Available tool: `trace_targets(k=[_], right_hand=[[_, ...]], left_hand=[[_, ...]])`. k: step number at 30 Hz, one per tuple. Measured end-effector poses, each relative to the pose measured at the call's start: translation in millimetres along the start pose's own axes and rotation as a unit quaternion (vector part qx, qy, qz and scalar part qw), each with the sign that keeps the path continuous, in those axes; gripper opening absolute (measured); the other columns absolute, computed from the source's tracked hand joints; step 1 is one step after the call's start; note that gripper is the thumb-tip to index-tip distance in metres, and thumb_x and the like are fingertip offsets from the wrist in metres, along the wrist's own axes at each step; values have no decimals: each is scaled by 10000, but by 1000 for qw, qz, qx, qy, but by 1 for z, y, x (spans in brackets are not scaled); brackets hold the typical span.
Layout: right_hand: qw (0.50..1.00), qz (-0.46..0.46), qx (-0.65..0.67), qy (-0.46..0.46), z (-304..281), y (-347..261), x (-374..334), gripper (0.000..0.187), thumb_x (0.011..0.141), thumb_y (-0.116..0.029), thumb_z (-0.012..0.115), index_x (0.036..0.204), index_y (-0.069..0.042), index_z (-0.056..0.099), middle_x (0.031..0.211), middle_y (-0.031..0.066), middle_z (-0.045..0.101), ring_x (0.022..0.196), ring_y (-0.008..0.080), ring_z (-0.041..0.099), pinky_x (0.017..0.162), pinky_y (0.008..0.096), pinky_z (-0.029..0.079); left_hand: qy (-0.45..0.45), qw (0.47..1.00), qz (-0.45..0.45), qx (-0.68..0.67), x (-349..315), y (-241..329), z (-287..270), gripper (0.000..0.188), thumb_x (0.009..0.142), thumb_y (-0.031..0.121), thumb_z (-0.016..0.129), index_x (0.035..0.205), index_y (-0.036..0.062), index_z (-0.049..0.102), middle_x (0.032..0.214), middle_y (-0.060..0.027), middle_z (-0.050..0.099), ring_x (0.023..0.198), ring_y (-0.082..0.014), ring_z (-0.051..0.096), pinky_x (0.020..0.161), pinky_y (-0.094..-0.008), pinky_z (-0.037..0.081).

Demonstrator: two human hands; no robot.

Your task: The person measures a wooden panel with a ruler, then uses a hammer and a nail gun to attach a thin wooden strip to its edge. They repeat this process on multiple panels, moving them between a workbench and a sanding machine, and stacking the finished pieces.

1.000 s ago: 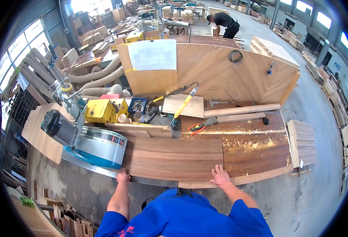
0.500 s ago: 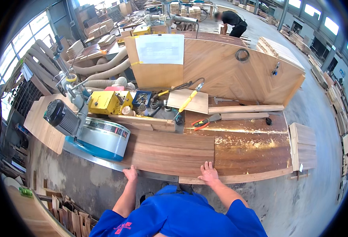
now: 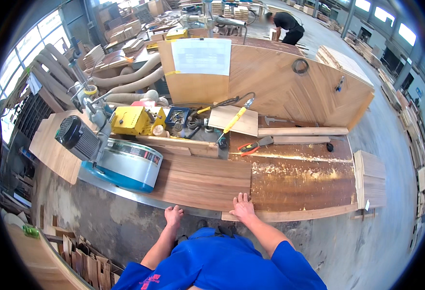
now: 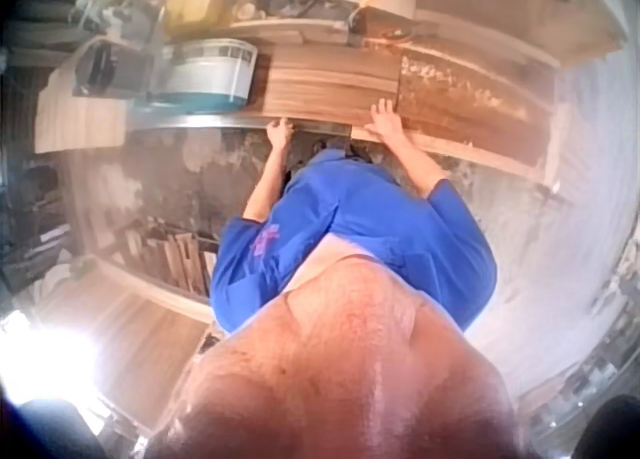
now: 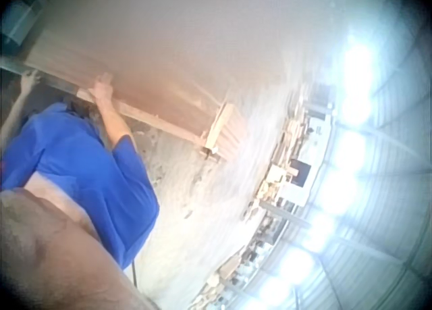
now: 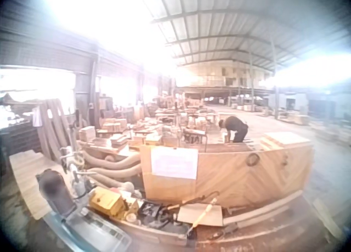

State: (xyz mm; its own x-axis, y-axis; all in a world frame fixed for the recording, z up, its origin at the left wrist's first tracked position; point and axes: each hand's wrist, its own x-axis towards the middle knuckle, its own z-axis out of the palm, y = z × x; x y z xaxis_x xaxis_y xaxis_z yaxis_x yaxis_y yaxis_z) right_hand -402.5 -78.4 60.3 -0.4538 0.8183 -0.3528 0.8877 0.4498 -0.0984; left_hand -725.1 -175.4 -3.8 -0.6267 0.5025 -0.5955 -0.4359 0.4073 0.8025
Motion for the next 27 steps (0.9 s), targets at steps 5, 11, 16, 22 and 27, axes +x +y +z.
trace_targets(k=[5,11,16,22,27], right_hand=[[999,15,4,-38,-3,-14,9,806,835,-522,713,1436,-34,488,1562,276,333,1458,463,305,1091,477,453],[999,3,13,-34,-5,-43,25,828,838,-508,714,1441,3,471,1563,287,328,1457,478,295,1126,485,408],[996,16,84,-26,-11,-62,25,778,872,-447,698,1436,33,459,1574,289,305,1461,484,279,1155,503,357],[992,8,125,-22,-24,-83,22,707,901,-392,670,1452,-3,454,1596,269,265,1490,448,231,1155,512,355],[992,53,111,9,-33,-86,3,744,864,-390,622,1457,14,424,1487,302,385,1417,471,335,1178,502,319]], left_hand=[[-110,985,-100,-89,-7,6,0,415,961,107,618,1289,-85,451,964,-141,644,761,-230,683,570,-307,551],[-152,970,-171,-81,-20,21,4,416,1023,170,515,1343,-78,419,1150,-228,634,907,-341,687,734,-436,577],[-205,953,-213,-64,-19,21,9,470,1043,189,473,1409,-80,352,1258,-260,592,1021,-373,659,818,-472,576],[-242,932,-262,-61,-12,26,8,430,1048,233,472,1358,-60,415,1260,-235,603,1037,-361,654,831,-463,579],[-283,916,-264,-102,11,15,0,397,1034,251,513,1297,-44,480,1233,-220,625,1032,-354,653,819,-449,577]])
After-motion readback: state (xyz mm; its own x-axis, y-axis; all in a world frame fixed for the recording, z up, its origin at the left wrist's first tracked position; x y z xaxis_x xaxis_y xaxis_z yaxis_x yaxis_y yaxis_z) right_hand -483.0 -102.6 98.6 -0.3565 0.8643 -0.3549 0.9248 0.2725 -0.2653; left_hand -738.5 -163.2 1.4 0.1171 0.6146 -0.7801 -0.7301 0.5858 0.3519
